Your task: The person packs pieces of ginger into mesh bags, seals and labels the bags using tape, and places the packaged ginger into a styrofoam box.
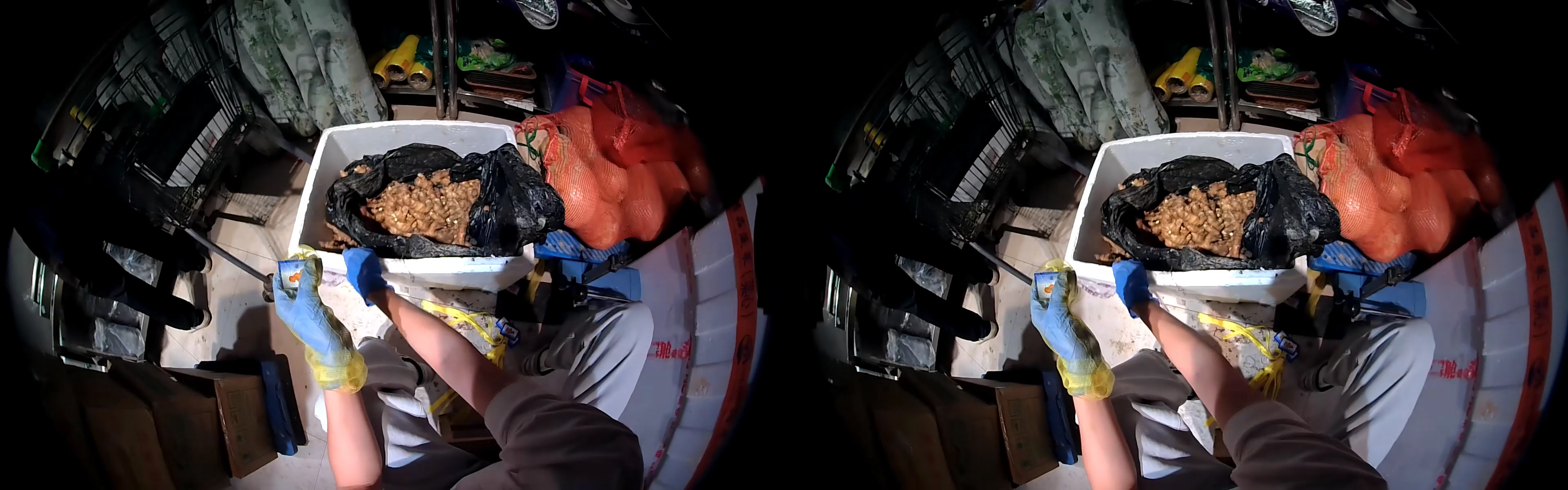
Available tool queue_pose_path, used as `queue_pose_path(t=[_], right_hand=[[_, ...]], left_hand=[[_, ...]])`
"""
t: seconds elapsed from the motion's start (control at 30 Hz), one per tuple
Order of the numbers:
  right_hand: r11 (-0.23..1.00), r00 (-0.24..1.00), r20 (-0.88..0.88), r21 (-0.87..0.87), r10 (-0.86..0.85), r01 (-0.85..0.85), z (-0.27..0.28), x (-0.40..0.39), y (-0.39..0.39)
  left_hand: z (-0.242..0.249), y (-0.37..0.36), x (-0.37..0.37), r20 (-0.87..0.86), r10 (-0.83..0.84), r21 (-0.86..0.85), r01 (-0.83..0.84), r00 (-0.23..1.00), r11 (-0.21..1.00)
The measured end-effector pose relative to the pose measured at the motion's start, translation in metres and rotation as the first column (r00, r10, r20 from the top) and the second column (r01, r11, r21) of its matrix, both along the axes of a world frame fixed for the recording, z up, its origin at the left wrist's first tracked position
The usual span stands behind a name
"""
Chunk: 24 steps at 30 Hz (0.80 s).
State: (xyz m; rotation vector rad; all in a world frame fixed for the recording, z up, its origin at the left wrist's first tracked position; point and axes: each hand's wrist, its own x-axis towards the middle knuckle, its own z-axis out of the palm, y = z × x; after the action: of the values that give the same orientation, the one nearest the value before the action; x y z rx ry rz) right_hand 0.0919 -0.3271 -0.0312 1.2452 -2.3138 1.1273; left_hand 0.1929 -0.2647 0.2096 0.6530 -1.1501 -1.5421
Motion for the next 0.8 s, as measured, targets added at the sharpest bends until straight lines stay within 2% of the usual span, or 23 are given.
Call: queue_pose_path(t=[0.03, 0.1, 0.13, 0.17, 0.23, 0.27, 0.3, 0.37, 0.43, 0.5, 0.53, 0.63, 0.7, 0.77, 0.8], right_hand=[[1.0, 0.997, -0.08, -0.009, 0.013, -0.013, 0.001, 0.007, 0.008], [0.973, 0.997, -0.077, 0.228, -0.016, 0.034, 0.003, 0.016, 0.014], [0.994, 0.998, -0.055, 0.107, 0.029, -0.023, 0.002, 0.015, 0.014], [0.996, 0.999, -0.05, 0.093, 0.018, -0.013, 0.001, 0.008, 0.014], [0.991, 0.989, -0.096, 0.094, 0.108, -0.099, 0.01, 0.002, 0.026], [0.956, 0.96, -0.06, -0.092, 0.274, -0.279, 0.013, -0.008, 0.039], [0.954, 0.958, -0.062, -0.096, 0.279, -0.284, 0.023, -0.017, 0.054], [0.972, 0.968, 0.112, -0.09, 0.224, -0.215, 0.044, -0.02, 0.086], [0.985, 0.888, 0.45, 0.08, 0.1, -0.151, 0.062, -0.023, 0.122], [0.973, 0.925, 0.379, 0.2, 0.032, -0.116, 0.076, -0.039, 0.159], [0.985, 0.947, 0.322, 0.16, 0.014, -0.069, 0.07, -0.047, 0.172], [0.994, 0.987, 0.152, 0.103, -0.052, 0.036, 0.067, -0.074, 0.203], [1.0, 0.979, 0.202, 0.014, -0.014, 0.012, 0.069, -0.084, 0.222], [1.0, 0.952, 0.305, 0.021, -0.011, 0.005, 0.08, -0.088, 0.239], [0.998, 0.961, 0.274, 0.055, -0.044, 0.03, 0.073, -0.092, 0.245]], left_hand=[[-0.001, 0.001, -0.003, 0.019, 0.008, 0.0, -0.008, 1.0, 1.0], [-0.011, -0.002, -0.009, 0.028, -0.018, -0.022, 0.018, 0.999, 1.0], [-0.011, 0.001, -0.013, 0.027, -0.031, -0.029, 0.032, 0.999, 0.999], [-0.011, 0.005, -0.017, 0.03, -0.042, -0.037, 0.043, 0.999, 0.998], [-0.022, 0.003, -0.018, 0.094, -0.086, -0.064, 0.092, 0.992, 0.994], [-0.028, 0.001, -0.018, 0.139, -0.115, -0.081, 0.127, 0.984, 0.989], [-0.029, 0.002, -0.021, 0.139, -0.11, -0.087, 0.122, 0.984, 0.989], [-0.031, 0.003, -0.012, 0.217, -0.132, -0.085, 0.153, 0.967, 0.985], [-0.049, -0.011, -0.002, 0.223, -0.123, -0.072, 0.142, 0.967, 0.987], [-0.055, -0.013, 0.002, 0.226, -0.104, -0.036, 0.115, 0.968, 0.993], [-0.054, -0.012, 0.004, 0.28, -0.088, -0.051, 0.106, 0.956, 0.993], [-0.052, -0.003, -0.006, 0.216, -0.134, -0.05, 0.148, 0.967, 0.988], [-0.049, 0.005, -0.015, 0.137, -0.2, -0.054, 0.209, 0.97, 0.976], [-0.046, 0.015, -0.024, 0.123, -0.229, -0.031, 0.234, 0.966, 0.972], [-0.048, 0.018, -0.027, 0.112, -0.25, -0.043, 0.256, 0.962, 0.966]])
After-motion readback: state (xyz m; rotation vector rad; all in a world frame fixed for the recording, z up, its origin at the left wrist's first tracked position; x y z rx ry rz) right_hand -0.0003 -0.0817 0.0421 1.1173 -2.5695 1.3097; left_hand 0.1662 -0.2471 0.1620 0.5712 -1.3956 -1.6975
